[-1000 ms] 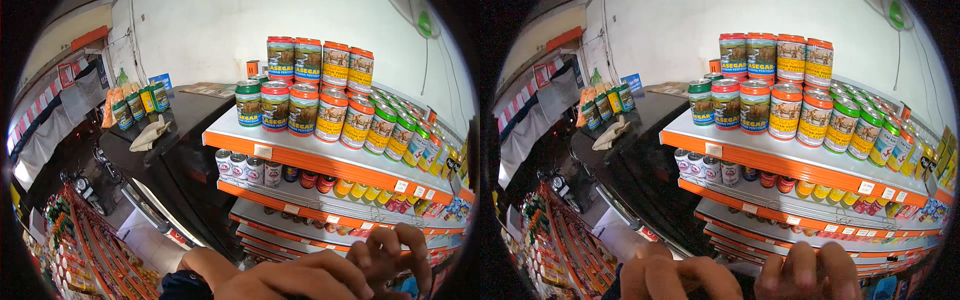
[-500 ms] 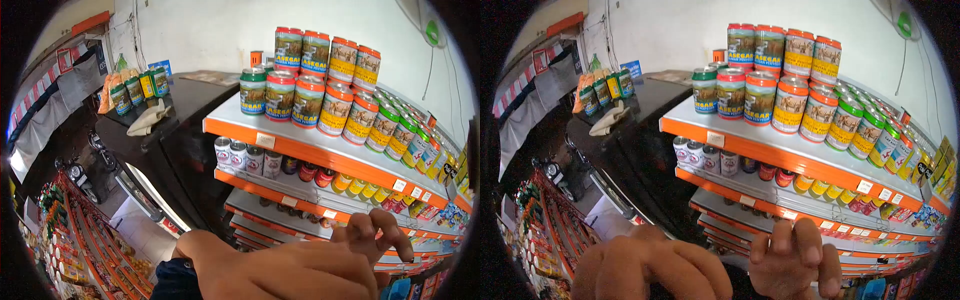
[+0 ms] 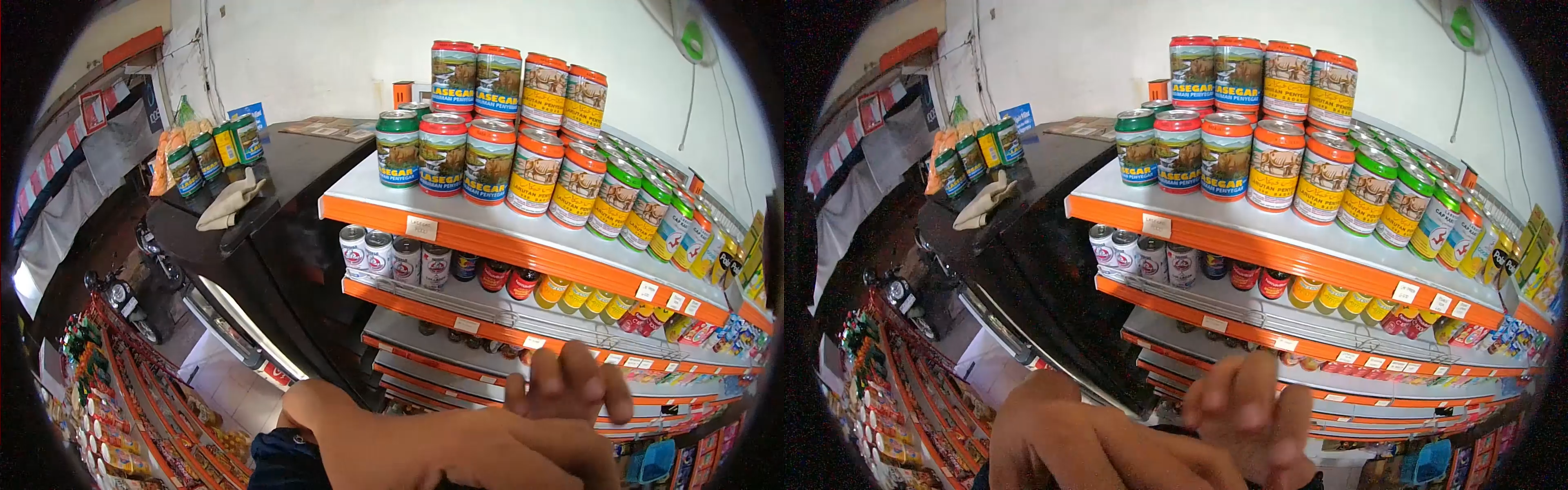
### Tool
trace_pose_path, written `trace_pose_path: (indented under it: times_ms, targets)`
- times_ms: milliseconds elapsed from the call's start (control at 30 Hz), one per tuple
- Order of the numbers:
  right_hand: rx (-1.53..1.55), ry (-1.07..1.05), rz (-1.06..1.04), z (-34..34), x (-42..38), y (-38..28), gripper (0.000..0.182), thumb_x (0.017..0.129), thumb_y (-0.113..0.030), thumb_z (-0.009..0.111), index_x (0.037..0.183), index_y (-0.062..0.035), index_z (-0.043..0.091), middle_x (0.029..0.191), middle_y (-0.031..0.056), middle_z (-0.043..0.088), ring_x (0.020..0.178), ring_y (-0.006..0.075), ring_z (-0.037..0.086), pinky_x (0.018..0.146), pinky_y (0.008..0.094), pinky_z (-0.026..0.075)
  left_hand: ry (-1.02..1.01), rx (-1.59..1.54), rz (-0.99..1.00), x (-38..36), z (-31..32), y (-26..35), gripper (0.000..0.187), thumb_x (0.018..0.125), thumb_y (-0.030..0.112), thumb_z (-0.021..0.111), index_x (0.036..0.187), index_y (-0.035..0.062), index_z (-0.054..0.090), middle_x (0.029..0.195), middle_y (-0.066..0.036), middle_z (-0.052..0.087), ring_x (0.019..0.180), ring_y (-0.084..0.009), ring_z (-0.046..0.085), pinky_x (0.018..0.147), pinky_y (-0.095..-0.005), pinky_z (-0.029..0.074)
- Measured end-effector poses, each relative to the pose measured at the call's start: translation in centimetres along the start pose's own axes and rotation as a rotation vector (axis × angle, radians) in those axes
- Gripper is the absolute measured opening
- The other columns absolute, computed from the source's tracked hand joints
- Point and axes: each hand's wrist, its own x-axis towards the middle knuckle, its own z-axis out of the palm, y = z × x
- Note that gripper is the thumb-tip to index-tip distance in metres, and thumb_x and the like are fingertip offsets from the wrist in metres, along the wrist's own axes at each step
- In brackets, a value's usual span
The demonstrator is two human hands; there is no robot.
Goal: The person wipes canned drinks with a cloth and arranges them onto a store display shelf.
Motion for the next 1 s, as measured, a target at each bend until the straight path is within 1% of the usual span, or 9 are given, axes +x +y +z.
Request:
trace_pose_path:
  times_ms: [133, 200, 233, 300, 500, 633, 800, 900, 1000]
  targets:
    - [-0.145, -0.048, -0.339, 0.2, 0.6, 2.5, 0.015, 0.079, -0.032, 0.054, 0.089, -0.0203, 0.057, 0.098, 0.0014, 0.044, 0.096, 0.0175, 0.038, 0.078, 0.0297, 0.033, -0.245, 0.108, 0.085, -0.1, 0.4, -2.1, 0.034, 0.071, 0.03, 0.066, 0.084, -0.0006, 0.059, 0.094, -0.016, 0.051, 0.077, -0.0215, 0.05, 0.072, -0.0342, 0.036]
    - [-0.211, -0.066, -0.509, 0.2, 0.8, 3.1, 0.021, 0.081, -0.036, 0.051, 0.091, -0.0196, 0.059, 0.098, 0.0029, 0.045, 0.097, 0.0178, 0.037, 0.08, 0.0277, 0.03, 0.308, -0.047, 0.179, 0.0, 1.3, -1.8, 0.039, 0.072, 0.036, 0.064, 0.086, 0.0002, 0.058, 0.097, -0.015, 0.049, 0.083, -0.022, 0.048, 0.074, -0.0342, 0.037]
    - [-0.215, -0.063, -0.515, 0.3, 1.0, 2.3, 0.021, 0.081, -0.036, 0.051, 0.091, -0.0196, 0.059, 0.098, 0.0029, 0.045, 0.097, 0.0178, 0.037, 0.08, 0.0277, 0.03, 0.303, -0.052, 0.175, 1.0, 3.1, -2.6, 0.039, 0.072, 0.036, 0.064, 0.086, 0.0002, 0.058, 0.097, -0.015, 0.049, 0.083, -0.022, 0.048, 0.074, -0.0342, 0.037]
    - [-0.335, -0.212, -0.162, 1.2, 1.3, -0.3, 0.005, 0.077, -0.024, 0.057, 0.077, -0.0227, 0.061, 0.104, -0.0052, 0.046, 0.111, 0.0149, 0.031, 0.093, 0.0328, 0.028, 0.94, -0.32, 0.723, 3.4, 7.0, -4.8, 0.037, 0.077, 0.038, 0.057, 0.086, 0.002, 0.056, 0.099, -0.014, 0.047, 0.092, -0.0232, 0.044, 0.081, -0.0348, 0.036]
    - [-0.212, -0.166, -0.1, 3.1, 2.6, -1.4, 0.011, 0.078, -0.024, 0.055, 0.068, -0.0211, 0.058, 0.089, -0.0114, 0.049, 0.102, 0.0105, 0.036, 0.084, 0.029, 0.031, 0.842, 0.236, 0.302, -1.5, 6.4, -3.0, 0.01, 0.08, 0.025, 0.055, 0.083, 0.0154, 0.055, 0.097, -0.006, 0.049, 0.102, -0.0199, 0.04, 0.093, -0.0354, 0.028]
    - [-0.142, -0.132, -0.016, 5.0, 2.5, -2.8, 0.015, 0.08, -0.023, 0.054, 0.065, -0.0209, 0.056, 0.082, -0.0138, 0.051, 0.096, 0.0082, 0.039, 0.08, 0.0262, 0.032, 1.011, 0.158, 0.134, -0.9, 7.8, -0.3, 0.012, 0.076, 0.011, 0.06, 0.079, 0.0219, 0.057, 0.092, 0.008, 0.051, 0.101, -0.0093, 0.042, 0.092, -0.0324, 0.029]
    - [-0.058, 0.058, 0.185, 6.5, 0.7, -5.1, 0.018, 0.083, -0.021, 0.05, 0.067, -0.0222, 0.056, 0.082, -0.0134, 0.051, 0.092, 0.006, 0.041, 0.076, 0.021, 0.033, 0.917, 0.354, 0.123, -3.8, 7.9, 1.5, 0.026, 0.072, -0.002, 0.059, 0.073, 0.0238, 0.056, 0.088, 0.013, 0.051, 0.097, -0.0019, 0.043, 0.084, -0.0277, 0.032]
    - [-0.079, 0.022, 0.114, 6.3, 0.3, -5.6, 0.013, 0.081, -0.021, 0.053, 0.068, -0.0226, 0.056, 0.086, -0.0127, 0.05, 0.094, 0.0058, 0.041, 0.077, 0.0217, 0.033, 1.128, 0.179, 0.205, -4.1, 8.3, 1.4, 0.023, 0.072, -0.001, 0.059, 0.073, 0.0212, 0.055, 0.093, 0.013, 0.05, 0.101, -0.0014, 0.04, 0.082, -0.0211, 0.031]
    - [-0.11, 0.002, 0.027, 6.0, -0.1, -6.1, 0.01, 0.079, -0.02, 0.056, 0.07, -0.0229, 0.057, 0.089, -0.0119, 0.049, 0.096, 0.0055, 0.04, 0.078, 0.0223, 0.034, 0.561, 0.19, 0.226, -4.8, 4.9, 1.7, 0.024, 0.069, 0.001, 0.063, 0.054, 0.0165, 0.052, 0.105, 0.01, 0.046, 0.112, -0.0013, 0.028, 0.079, -0.0125, 0.029]
